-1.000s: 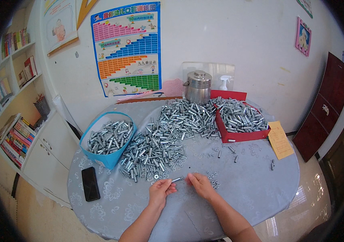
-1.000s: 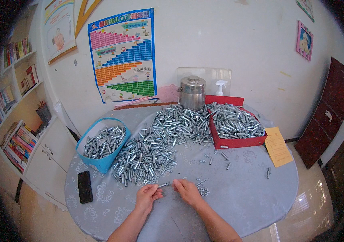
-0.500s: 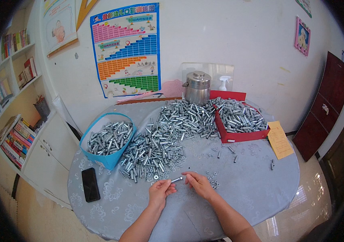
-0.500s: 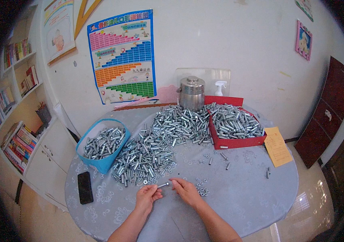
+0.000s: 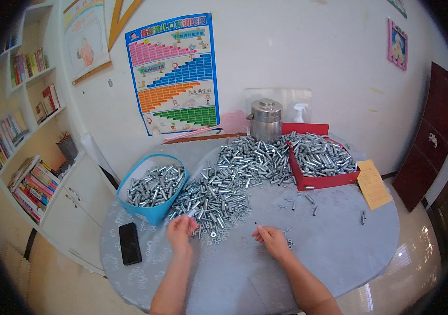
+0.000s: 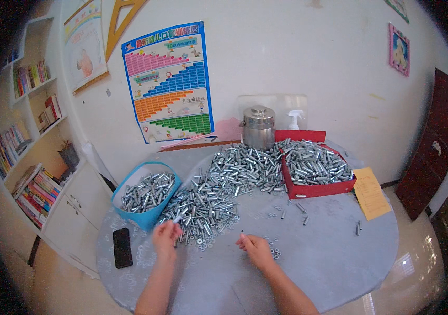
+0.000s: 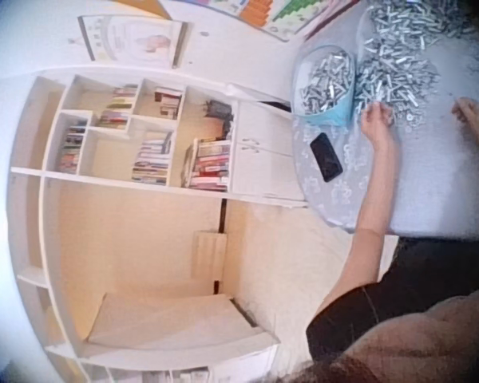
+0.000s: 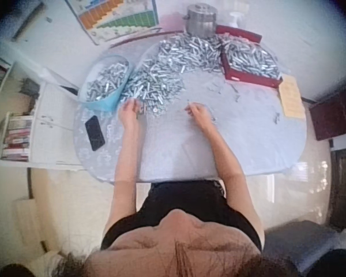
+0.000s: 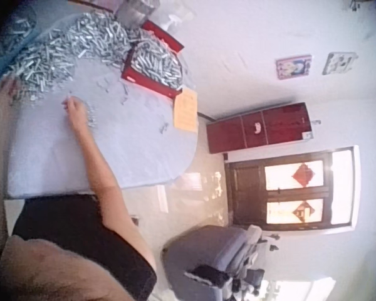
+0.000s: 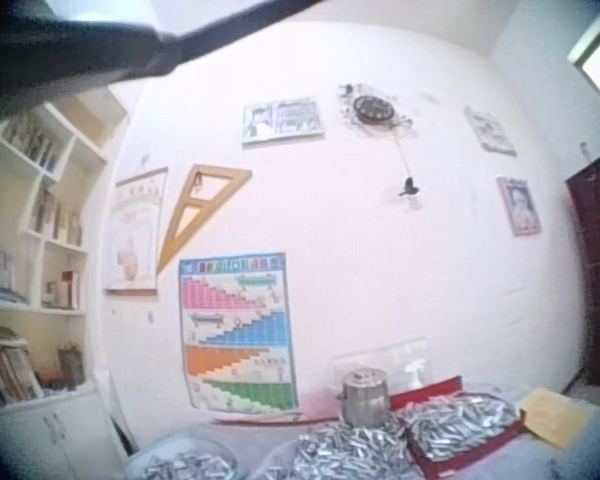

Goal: The person sits at a table and repeatedly picks up bolts and washers from a large pile. They thread the washers onto the bolts by hand and place the assembled fasteners into a blue basket. The process is continuous and repetitive throughout the clip.

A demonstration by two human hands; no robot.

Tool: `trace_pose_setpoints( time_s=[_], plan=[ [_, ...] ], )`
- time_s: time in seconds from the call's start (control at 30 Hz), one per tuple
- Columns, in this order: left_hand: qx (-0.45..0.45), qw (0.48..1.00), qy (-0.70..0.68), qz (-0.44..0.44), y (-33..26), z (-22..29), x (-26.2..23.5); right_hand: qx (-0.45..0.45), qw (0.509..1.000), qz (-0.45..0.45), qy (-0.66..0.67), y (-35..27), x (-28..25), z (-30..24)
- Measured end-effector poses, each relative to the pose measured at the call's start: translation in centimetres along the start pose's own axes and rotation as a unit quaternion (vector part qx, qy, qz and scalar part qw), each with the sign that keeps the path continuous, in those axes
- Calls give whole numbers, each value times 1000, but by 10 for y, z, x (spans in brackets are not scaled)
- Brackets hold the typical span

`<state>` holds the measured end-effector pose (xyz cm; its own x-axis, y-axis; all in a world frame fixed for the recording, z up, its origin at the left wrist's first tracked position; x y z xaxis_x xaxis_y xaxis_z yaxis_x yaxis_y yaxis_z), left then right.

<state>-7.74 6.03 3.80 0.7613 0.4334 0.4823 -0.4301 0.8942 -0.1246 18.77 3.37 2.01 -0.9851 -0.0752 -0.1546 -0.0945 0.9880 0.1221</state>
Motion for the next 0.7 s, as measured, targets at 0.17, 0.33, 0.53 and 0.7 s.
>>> trace_pose_setpoints(
  time_s=[0.17, 0.33, 0.53, 0.7],
  plan=[
    [107, 990, 90, -20, 87, 58, -15, -18, 1000, 4, -12, 0, 1, -1],
    [232, 914, 331, -12, 93, 71, -10, -33, 999, 11, -20, -1, 1, -2],
    [356, 710, 570, -211, 41, 14, 11, -35, 997, -6, -71, 0, 3, 1],
    [428, 573, 611, -339, 22, -4, 39, -58, 993, -12, -106, 0, -1, 5]
  ],
)
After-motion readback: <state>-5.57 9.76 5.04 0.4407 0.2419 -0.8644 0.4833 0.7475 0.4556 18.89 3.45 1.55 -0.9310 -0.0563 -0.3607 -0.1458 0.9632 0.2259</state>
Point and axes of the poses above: each hand's wrist, its own y-axis towards the middle knuckle, its own x-axis out of the palm, z = x × y, the point moved 2 cm from there along y, towards the middle knuckle, and after that the axes turned 6 degrees about -x, right-handed, at the moved point
